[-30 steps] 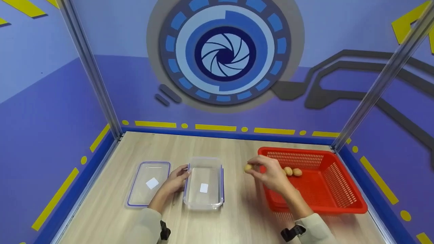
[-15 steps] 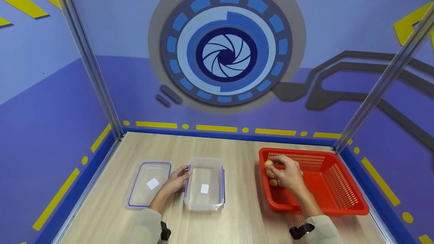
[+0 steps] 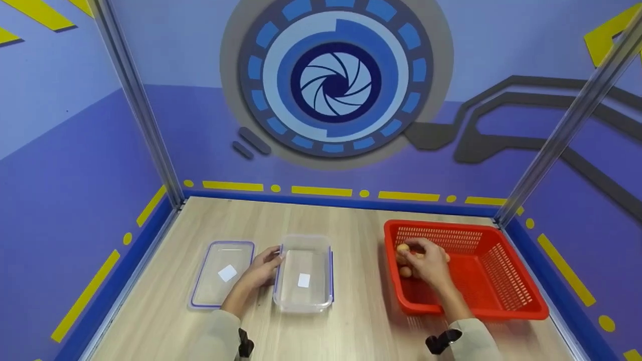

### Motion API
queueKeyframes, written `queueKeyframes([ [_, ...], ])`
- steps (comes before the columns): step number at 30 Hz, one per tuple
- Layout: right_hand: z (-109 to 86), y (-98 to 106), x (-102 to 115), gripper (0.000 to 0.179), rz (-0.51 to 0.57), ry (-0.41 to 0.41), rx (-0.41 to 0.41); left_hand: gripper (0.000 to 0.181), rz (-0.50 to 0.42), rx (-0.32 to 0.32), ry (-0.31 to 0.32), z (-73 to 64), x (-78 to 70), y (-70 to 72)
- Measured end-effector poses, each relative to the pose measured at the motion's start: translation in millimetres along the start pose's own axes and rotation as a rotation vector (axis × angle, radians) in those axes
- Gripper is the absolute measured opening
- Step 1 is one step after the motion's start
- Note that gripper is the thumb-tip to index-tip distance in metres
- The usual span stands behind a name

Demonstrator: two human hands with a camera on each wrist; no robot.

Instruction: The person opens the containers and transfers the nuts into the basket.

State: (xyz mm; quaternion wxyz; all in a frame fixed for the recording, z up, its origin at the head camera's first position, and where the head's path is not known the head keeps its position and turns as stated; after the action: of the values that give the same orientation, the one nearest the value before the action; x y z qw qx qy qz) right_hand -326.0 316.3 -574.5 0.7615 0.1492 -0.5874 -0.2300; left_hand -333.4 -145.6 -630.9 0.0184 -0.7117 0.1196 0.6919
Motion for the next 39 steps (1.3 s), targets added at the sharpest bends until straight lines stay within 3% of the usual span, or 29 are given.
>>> queueKeyframes([
  [22,2.6,1.6,-5.0,0.031,-0.028,-0.045,0.015,0.049,0.02,-0.034,-0.009,3.2,-2.0,-3.5],
  [33,3.4,-1.4,-6.1,0.029,-0.042,-0.007,0.001,0.048,-0.011,-0.017,-0.036,0.7,-2.1,-1.9],
  [39,3.0,-3.2,-6.9,0.031,-0.063,-0.008,0.001,0.046,-0.018,-0.031,-0.011,-0.5,-1.8,-3.3],
])
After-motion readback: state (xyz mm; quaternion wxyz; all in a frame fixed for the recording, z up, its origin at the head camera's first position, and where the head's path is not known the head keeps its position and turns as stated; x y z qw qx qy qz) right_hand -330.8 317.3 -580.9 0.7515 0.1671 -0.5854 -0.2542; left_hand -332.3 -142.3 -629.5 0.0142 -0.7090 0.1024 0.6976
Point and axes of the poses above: each hand's wrist, its own z-axis towards the middle knuckle, its own y-axis out of the back of the hand, x = y × z, the point moved 1 cm from there along z, towards the middle knuckle, and after that the axes turned 4 degrees about z, right-handed, at the moved point
